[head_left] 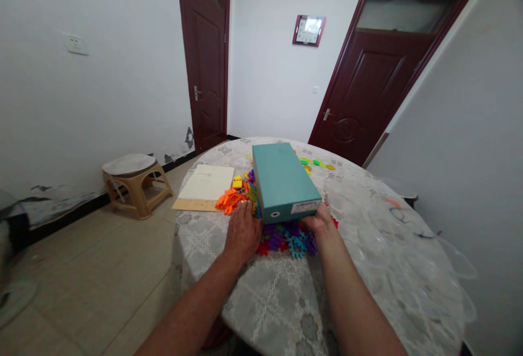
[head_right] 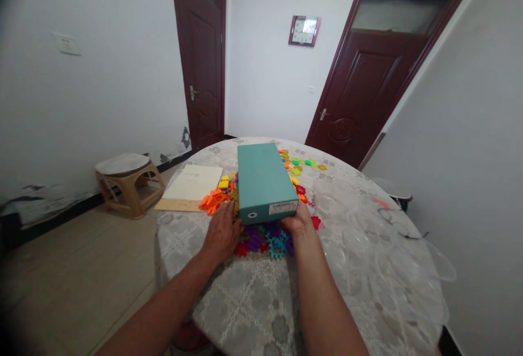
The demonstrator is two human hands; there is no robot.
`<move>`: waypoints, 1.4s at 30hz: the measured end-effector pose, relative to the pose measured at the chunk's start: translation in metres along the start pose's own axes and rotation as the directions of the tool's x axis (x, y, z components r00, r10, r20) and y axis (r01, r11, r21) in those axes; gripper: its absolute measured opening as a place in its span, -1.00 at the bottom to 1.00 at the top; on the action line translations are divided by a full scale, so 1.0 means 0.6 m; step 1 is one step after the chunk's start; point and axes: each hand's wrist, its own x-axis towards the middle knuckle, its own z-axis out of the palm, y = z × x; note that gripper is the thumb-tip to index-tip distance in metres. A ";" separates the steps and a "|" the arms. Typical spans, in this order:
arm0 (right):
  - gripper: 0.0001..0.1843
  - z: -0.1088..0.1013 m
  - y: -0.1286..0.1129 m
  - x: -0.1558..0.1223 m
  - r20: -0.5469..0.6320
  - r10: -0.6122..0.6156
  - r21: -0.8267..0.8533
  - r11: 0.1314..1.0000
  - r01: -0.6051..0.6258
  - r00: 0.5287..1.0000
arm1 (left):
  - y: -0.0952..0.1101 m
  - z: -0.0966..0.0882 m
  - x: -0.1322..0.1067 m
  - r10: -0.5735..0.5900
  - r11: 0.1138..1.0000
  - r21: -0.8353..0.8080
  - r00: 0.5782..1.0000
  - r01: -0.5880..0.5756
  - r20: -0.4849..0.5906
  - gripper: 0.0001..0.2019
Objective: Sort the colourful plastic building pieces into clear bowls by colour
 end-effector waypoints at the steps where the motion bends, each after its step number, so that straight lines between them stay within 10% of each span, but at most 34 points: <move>1: -0.74 0.004 0.001 -0.001 -0.030 -0.005 0.018 1.000 0.005 1.000 | 0.003 -0.001 -0.002 0.008 1.000 -0.003 1.000 -0.008 0.000 -0.43; 32: -0.65 0.064 -0.038 -0.035 -0.105 -0.276 0.007 0.961 0.278 0.955 | 0.023 -0.018 0.015 0.009 0.999 -0.033 1.000 -0.010 -0.025 -0.42; 42: -0.62 0.066 -0.063 -0.019 -0.103 -0.326 0.009 0.944 0.329 0.940 | 0.061 -0.076 0.004 0.078 0.992 -0.096 0.996 -0.081 -0.041 -0.41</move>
